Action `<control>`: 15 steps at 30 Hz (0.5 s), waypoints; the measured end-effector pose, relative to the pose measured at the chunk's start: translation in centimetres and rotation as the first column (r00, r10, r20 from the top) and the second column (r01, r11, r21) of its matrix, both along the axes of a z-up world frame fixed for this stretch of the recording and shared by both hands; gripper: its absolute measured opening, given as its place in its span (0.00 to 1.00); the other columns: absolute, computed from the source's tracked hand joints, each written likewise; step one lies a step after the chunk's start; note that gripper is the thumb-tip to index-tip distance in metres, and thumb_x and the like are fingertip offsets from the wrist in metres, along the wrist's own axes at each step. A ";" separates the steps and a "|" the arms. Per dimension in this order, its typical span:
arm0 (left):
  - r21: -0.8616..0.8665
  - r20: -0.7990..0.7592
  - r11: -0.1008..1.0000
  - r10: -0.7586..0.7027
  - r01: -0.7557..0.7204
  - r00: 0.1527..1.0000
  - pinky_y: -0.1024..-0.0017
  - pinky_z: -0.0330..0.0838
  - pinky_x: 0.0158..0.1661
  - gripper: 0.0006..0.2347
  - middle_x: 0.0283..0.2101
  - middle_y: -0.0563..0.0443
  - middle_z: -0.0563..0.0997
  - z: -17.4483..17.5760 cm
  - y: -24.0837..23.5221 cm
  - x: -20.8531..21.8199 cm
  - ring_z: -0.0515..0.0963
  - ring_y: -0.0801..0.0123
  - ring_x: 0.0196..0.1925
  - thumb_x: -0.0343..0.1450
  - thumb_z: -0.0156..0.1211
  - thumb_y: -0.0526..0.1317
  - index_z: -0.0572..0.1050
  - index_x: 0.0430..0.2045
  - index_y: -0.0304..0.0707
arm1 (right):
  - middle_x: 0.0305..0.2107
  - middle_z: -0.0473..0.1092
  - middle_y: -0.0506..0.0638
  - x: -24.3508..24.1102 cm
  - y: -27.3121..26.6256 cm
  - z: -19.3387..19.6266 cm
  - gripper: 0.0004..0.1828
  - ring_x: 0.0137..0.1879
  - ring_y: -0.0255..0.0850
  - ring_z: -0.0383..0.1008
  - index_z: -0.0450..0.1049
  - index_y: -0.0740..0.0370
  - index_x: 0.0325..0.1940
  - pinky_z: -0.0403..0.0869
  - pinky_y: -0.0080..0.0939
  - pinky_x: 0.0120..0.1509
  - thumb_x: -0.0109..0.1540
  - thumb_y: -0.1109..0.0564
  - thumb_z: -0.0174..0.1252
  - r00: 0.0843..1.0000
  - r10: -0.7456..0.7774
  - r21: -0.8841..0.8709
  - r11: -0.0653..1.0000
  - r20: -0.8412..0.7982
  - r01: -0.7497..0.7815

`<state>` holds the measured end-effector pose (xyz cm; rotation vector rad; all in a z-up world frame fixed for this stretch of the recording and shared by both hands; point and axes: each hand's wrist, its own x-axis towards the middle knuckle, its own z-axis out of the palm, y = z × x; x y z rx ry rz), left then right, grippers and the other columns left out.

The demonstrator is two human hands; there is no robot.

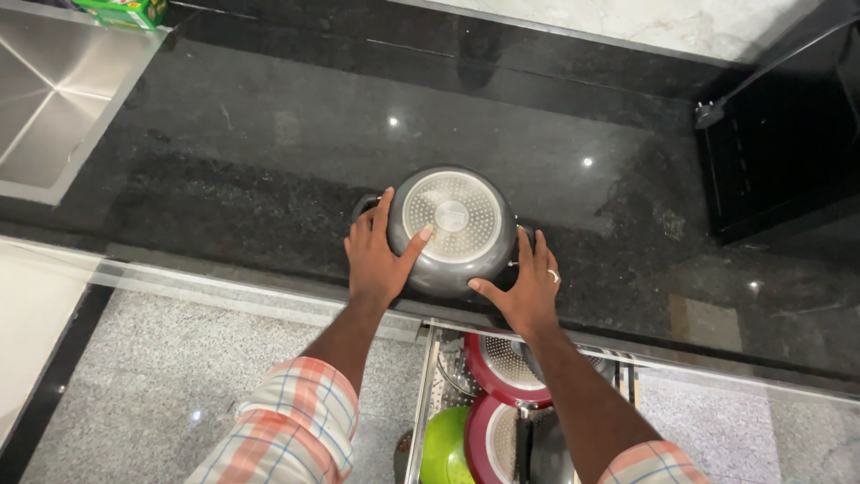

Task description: The person opens a drawer and removes several pots and pans, placing them on the kitchen countertop. They then stack the pans together and arrange the pots on the counter next to the sink.

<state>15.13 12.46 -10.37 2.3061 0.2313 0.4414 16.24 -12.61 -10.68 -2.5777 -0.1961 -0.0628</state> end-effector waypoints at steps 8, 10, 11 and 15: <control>0.007 0.041 1.000 0.015 -0.016 0.999 0.45 0.51 0.65 0.38 0.67 0.39 0.67 -0.3 -0.2 0.0 0.62 0.47 0.70 0.68 0.65 0.60 0.58 0.72 0.46 | 0.74 0.46 0.63 -0.6 0.4 0.7 0.64 0.79 0.61 0.44 0.49 0.59 0.78 0.47 0.66 0.76 0.49 0.31 0.72 0.998 0.012 0.011 1.000 0.055 -0.013; 0.015 0.041 1.000 0.025 -0.025 0.999 0.45 0.50 0.65 0.38 0.67 0.40 0.66 0.0 -0.3 0.0 0.61 0.48 0.70 0.68 0.66 0.60 0.58 0.71 0.45 | 0.74 0.48 0.62 -0.7 0.5 1.0 0.63 0.79 0.60 0.45 0.49 0.60 0.78 0.47 0.65 0.76 0.50 0.32 0.72 0.996 0.023 0.013 1.000 0.089 -0.024; 0.015 0.051 0.999 0.031 -0.032 0.998 0.45 0.51 0.65 0.38 0.67 0.40 0.66 0.2 -0.3 -0.1 0.62 0.48 0.70 0.68 0.66 0.60 0.59 0.71 0.45 | 0.73 0.50 0.61 -0.9 0.6 1.1 0.62 0.78 0.59 0.47 0.50 0.61 0.77 0.48 0.64 0.76 0.50 0.33 0.71 0.991 0.028 0.020 0.999 0.128 -0.031; 0.016 0.120 0.995 0.097 -0.099 0.988 0.46 0.51 0.66 0.36 0.68 0.42 0.66 0.1 -0.3 -0.2 0.62 0.49 0.70 0.67 0.67 0.58 0.62 0.68 0.44 | 0.71 0.56 0.60 -1.3 0.9 1.6 0.53 0.76 0.58 0.52 0.55 0.62 0.75 0.52 0.62 0.76 0.55 0.37 0.69 0.979 0.000 0.058 0.998 0.206 -0.013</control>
